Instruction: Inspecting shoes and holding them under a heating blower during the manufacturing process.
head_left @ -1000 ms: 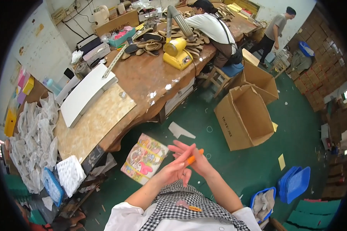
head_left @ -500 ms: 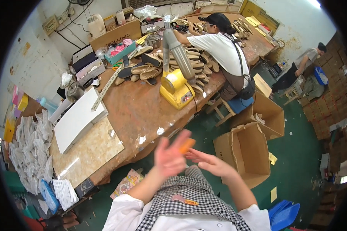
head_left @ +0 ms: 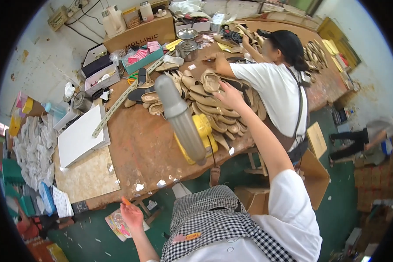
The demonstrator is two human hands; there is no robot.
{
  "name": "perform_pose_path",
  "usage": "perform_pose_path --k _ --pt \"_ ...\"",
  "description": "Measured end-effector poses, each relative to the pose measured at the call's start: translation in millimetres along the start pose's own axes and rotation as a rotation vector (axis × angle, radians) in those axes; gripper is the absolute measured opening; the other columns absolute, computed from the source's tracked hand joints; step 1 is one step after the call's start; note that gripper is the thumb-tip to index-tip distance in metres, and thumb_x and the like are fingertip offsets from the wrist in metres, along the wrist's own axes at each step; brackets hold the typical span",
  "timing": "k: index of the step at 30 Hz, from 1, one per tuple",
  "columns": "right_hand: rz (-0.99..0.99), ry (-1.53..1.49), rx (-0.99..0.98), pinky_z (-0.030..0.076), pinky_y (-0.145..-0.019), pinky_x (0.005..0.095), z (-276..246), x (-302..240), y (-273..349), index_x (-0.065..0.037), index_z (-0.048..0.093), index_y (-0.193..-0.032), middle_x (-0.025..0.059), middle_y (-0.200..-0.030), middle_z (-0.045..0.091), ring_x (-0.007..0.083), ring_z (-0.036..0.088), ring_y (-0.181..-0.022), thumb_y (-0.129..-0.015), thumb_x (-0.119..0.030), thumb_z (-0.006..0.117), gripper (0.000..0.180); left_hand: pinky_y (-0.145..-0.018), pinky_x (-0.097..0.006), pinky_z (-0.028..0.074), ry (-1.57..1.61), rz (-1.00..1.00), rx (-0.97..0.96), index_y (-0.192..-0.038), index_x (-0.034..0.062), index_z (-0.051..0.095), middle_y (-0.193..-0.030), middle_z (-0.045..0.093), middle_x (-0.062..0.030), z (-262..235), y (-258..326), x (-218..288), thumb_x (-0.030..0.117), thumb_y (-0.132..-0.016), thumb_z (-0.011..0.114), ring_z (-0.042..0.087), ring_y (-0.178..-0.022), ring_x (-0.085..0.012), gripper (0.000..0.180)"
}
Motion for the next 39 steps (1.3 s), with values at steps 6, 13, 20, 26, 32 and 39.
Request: perform_pose_path --k 6,13,20,26,32,39 --pt "0.478 0.019 -0.47 0.039 -0.092 0.0377 86 75 -59 -0.006 0.044 -0.124 0.0221 -0.117 0.052 0.0324 0.048 -0.112 -0.071 -0.057 0.058 0.075 -0.064 -0.026 0.052 0.009 0.114 0.179 -0.118 0.0137 0.052 -0.107 0.063 -0.001 1 65 -51 0.025 -0.093 0.04 0.061 -0.071 -0.0109 0.03" --pt "0.171 -0.387 -0.485 0.04 -0.09 0.032 78 26 8 -0.001 0.04 -0.124 0.0169 -0.11 0.057 0.0235 0.054 -0.104 -0.079 -0.027 0.062 0.058 -0.064 -0.027 0.052 0.044 0.177 0.218 -0.121 0.0125 0.05 -0.109 0.061 -0.0038 -28 94 -74 0.027 -0.093 0.038 0.061 -0.072 -0.0124 0.033" --pt "0.35 -1.102 -0.081 0.041 -0.087 0.0278 -8 27 66 0.004 0.039 -0.126 0.0118 -0.116 0.054 0.0165 0.052 -0.103 -0.087 -0.009 0.048 0.042 -0.077 -0.031 0.049 -1.156 -0.682 -0.095 -0.126 0.0029 0.044 -0.119 0.054 -0.0107 51 74 -208 0.037 -0.092 0.041 0.06 -0.094 -0.0191 0.048" --pt "0.617 -1.477 -0.01 0.048 -0.079 0.0283 -56 -26 188 -0.003 0.043 -0.121 0.0052 -0.106 0.057 0.0154 0.058 -0.093 -0.088 -0.01 0.048 0.035 -0.091 -0.036 0.043 -0.905 -0.483 -0.657 -0.141 0.0125 0.016 -0.132 0.041 -0.0107 135 55 -341 0.043 -0.094 0.032 0.036 -0.124 -0.0214 0.058" --pt "0.699 -1.155 -0.449 0.049 -0.068 0.0231 -59 -32 264 -0.003 0.046 -0.119 0.002 -0.098 0.059 0.0118 0.059 -0.082 -0.089 -0.012 0.049 0.032 -0.077 -0.037 0.05 -0.626 -0.781 -0.241 -0.133 0.0109 0.03 -0.116 0.054 -0.0088 101 48 -379 0.045 -0.092 0.038 0.055 -0.101 -0.0202 0.054" --pt "0.25 -0.515 -0.066 0.048 -0.057 0.0308 -71 -12 219 0.003 0.049 -0.101 0.0211 -0.074 0.06 0.024 0.063 -0.066 -0.084 -0.008 0.051 0.02 -0.086 -0.028 0.044 -0.697 -0.668 -0.212 -0.122 0.0021 0.043 -0.113 0.055 -0.008 103 35 -383 0.037 -0.091 0.045 0.053 -0.102 -0.016 0.047"
Point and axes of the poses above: each hand's wrist, its own y-axis away from the middle knuckle, its own z-axis out of the palm, x = y × z, the point moved 7 cm from there along -y, towards the middle knuckle
